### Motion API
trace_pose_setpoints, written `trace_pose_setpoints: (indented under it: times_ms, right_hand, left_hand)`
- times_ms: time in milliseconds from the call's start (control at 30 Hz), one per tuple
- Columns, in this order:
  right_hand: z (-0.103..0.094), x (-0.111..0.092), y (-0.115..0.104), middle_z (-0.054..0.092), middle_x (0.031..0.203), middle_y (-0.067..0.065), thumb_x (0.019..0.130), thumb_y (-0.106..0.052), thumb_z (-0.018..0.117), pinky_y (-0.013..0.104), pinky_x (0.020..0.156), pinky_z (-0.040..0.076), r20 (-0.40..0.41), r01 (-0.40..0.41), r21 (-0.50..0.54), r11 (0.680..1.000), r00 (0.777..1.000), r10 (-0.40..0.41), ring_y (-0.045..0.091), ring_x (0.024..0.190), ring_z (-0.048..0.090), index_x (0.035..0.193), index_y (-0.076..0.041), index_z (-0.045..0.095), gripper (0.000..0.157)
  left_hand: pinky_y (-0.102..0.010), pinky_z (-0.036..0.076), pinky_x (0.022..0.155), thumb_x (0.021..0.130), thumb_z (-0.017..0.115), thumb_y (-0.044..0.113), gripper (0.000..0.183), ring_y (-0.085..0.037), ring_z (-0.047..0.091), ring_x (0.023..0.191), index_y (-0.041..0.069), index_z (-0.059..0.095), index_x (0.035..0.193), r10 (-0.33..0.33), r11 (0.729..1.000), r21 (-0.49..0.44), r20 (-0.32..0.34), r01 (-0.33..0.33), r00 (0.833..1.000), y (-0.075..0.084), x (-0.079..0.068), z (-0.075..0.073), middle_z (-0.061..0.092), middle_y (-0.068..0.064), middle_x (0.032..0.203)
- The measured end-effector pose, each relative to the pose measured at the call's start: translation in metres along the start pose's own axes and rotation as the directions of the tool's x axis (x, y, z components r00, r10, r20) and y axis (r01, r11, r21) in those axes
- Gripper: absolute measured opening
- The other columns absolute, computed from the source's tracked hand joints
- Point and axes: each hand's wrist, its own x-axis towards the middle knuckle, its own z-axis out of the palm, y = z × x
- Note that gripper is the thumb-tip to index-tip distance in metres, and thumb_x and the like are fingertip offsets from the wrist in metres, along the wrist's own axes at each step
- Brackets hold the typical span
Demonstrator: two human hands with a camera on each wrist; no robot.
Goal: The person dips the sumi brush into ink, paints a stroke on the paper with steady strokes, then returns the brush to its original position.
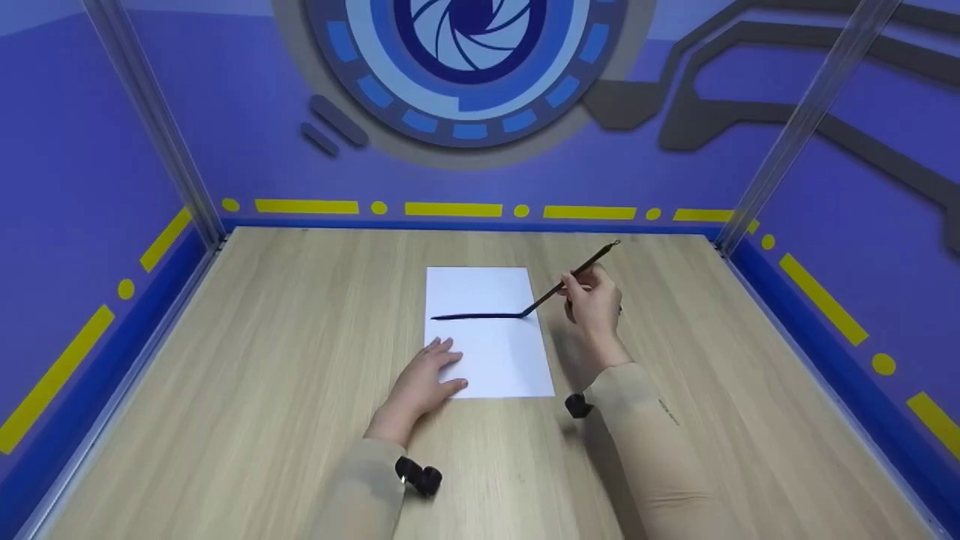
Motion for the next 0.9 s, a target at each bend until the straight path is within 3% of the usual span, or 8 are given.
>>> trace_pose_setpoints:
  times_ms: [200,433,900]
  right_hand:
    - [-0.002,0.002,0.001,0.076,0.1,0.016,0.098,-0.015,0.071,0.018,0.064,0.058,-0.008,0.039,-0.044,0.998,0.999,-0.039,0.022,0.08,0.079,0.105,-0.001,0.066,0.017]
    - [-0.004,0.004,0.001,0.076,0.092,0.019,0.094,-0.009,0.073,0.014,0.058,0.055,-0.027,0.116,-0.065,0.991,0.993,-0.118,0.03,0.077,0.079,0.098,0.0,0.066,0.012]
    - [-0.011,0.004,-0.006,0.075,0.094,0.021,0.095,-0.008,0.072,0.012,0.062,0.057,-0.032,0.122,-0.106,0.987,0.992,-0.126,0.031,0.08,0.078,0.099,0.001,0.067,0.011]
  left_hand:
    - [-0.052,0.026,0.13,0.095,0.074,0.028,0.052,-0.032,0.028,0.158,0.007,0.061,0.142,0.009,1.0,0.001,-0.004,-0.009,1.0,0.0,-0.001,0.0,0.041,-0.01,0.164]
    - [-0.052,0.027,0.13,0.096,0.074,0.028,0.051,-0.031,0.028,0.158,0.007,0.062,0.141,0.014,1.0,0.008,-0.001,-0.014,1.0,-0.001,0.0,0.0,0.041,-0.01,0.164]
    - [-0.052,0.026,0.13,0.096,0.073,0.029,0.052,-0.032,0.029,0.158,0.008,0.061,0.142,0.014,1.0,0.018,-0.002,-0.014,1.0,-0.002,0.001,0.0,0.041,-0.01,0.164]
